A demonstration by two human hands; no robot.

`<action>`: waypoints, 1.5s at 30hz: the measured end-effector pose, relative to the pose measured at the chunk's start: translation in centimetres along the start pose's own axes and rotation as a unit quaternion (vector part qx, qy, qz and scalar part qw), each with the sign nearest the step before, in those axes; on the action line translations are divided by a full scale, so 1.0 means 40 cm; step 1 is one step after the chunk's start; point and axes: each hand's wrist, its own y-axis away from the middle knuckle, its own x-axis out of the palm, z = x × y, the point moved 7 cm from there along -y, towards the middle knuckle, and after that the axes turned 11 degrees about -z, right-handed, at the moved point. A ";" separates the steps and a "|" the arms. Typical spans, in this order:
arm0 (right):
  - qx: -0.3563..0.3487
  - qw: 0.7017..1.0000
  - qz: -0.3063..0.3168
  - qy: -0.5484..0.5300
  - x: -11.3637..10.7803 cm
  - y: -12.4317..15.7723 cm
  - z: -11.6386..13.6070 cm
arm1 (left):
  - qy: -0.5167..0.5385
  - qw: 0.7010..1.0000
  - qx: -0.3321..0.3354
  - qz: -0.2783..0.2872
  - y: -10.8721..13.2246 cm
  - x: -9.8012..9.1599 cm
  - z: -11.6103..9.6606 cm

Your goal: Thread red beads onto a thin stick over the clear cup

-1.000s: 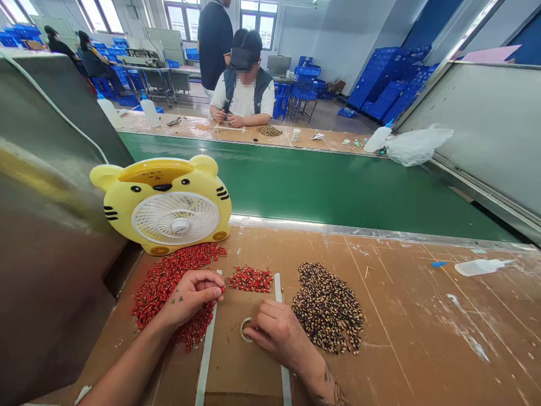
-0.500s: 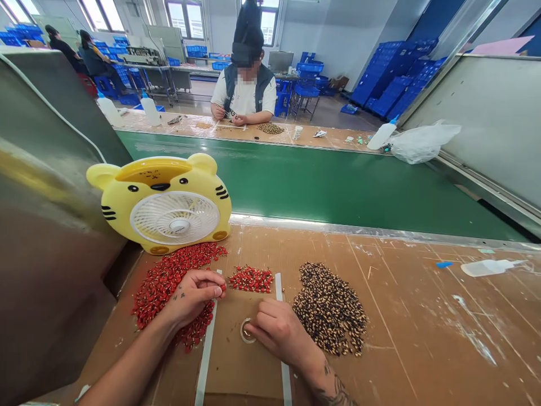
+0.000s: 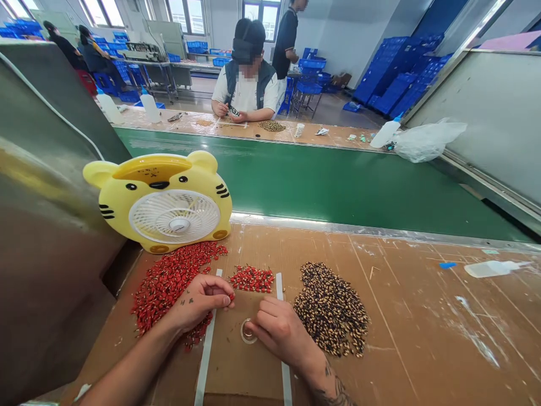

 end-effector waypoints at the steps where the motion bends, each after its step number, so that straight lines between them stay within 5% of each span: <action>1: 0.005 1.000 0.012 -0.006 -0.001 0.001 0.000 | -0.005 1.000 -0.004 0.001 0.002 0.003 0.002; 4: 0.042 0.998 0.021 -0.052 -0.019 0.003 -0.007 | -0.017 1.000 -0.014 0.003 0.006 0.008 0.008; 11: 0.216 0.947 -0.189 -0.144 -0.090 -0.001 -0.067 | -0.037 0.999 -0.023 0.018 0.005 0.020 0.016; 14: 0.225 0.938 -0.210 -0.161 -0.080 -0.010 -0.064 | -0.038 0.999 -0.025 0.016 0.007 0.022 0.011; 35: 0.226 0.944 -0.209 -0.119 -0.095 -0.007 -0.060 | -0.053 0.998 -0.027 0.018 0.015 0.025 0.003; 43: 0.149 0.988 -0.020 -0.023 -0.052 0.012 -0.028 | -0.050 0.999 -0.015 0.011 0.011 0.018 0.007; 45: 0.171 0.985 -0.023 -0.003 -0.067 0.021 -0.055 | -0.051 0.999 -0.012 0.013 0.009 0.017 0.009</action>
